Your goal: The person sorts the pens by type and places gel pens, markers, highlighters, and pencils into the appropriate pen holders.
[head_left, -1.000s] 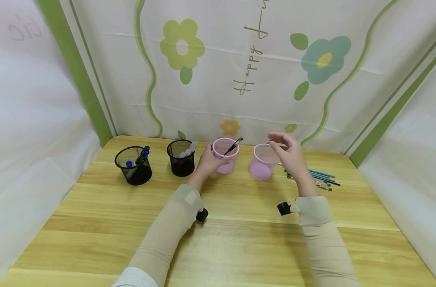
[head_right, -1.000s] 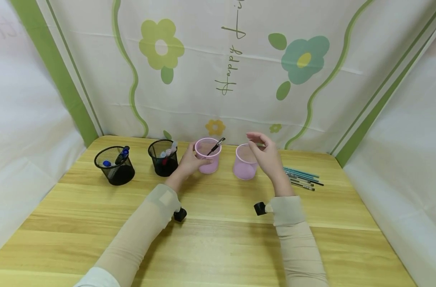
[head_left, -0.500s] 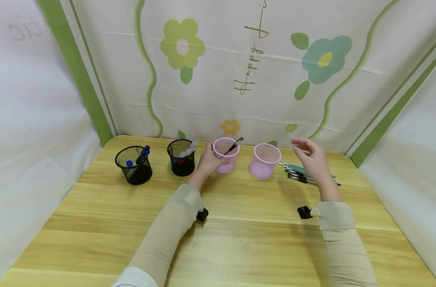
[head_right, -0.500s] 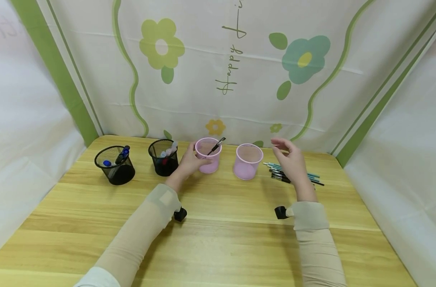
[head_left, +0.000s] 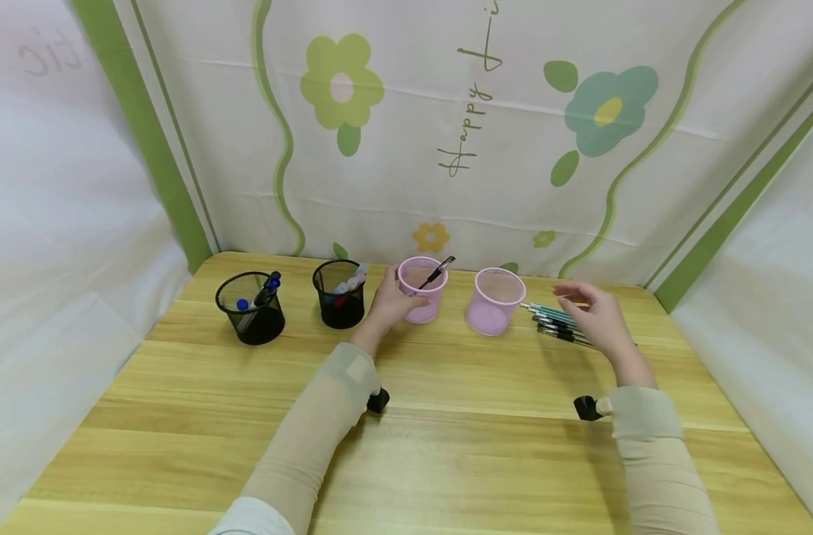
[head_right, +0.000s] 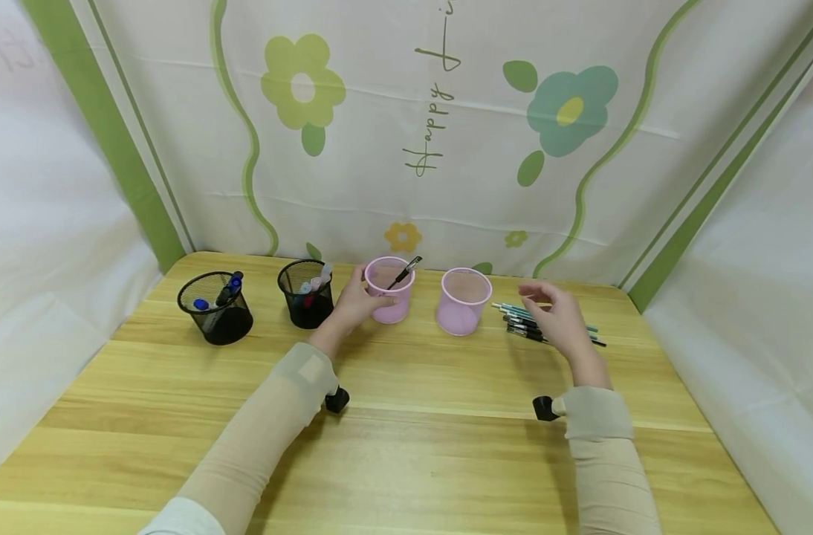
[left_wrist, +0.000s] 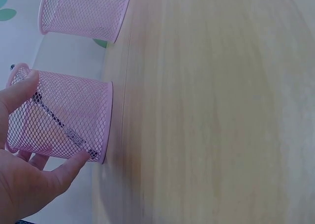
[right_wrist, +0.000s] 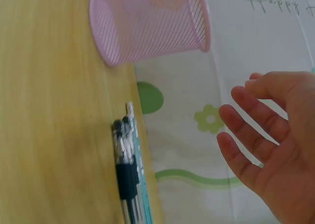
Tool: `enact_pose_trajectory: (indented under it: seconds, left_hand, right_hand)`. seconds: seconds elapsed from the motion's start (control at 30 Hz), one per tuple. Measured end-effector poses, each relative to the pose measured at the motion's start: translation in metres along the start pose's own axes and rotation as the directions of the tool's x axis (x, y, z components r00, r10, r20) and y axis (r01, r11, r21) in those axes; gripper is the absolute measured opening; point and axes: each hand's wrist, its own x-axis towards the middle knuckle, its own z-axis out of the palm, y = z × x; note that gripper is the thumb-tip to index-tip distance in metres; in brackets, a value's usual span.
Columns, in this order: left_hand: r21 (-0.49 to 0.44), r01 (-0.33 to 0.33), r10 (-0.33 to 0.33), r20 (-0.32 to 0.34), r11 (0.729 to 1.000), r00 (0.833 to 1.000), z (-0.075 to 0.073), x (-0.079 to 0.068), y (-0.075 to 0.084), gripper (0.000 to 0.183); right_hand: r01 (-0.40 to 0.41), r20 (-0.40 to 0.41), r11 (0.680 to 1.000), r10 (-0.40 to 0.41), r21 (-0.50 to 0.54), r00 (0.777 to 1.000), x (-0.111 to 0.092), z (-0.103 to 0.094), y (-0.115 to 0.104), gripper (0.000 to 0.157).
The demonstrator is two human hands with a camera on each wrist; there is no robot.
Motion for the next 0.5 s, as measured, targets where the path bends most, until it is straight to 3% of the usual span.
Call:
enact_pose_trajectory:
  seconds: [0.33, 0.5]
  left_hand:
    - [0.019, 0.001, -0.001, -0.006, 1.0, 1.0, 0.0, 0.001, -0.002, 0.088]
    - [0.015, 0.006, -0.006, -0.001, 1.0, 1.0, 0.0, 0.001, -0.002, 0.087]
  right_hand:
    - [0.02, 0.135, 0.992, -0.003, -0.122, 0.991, -0.005, -0.001, 0.022, 0.028]
    - [-0.007, 0.21, 0.983, 0.046, -0.186, 0.977, -0.006, 0.001, 0.03, 0.024]
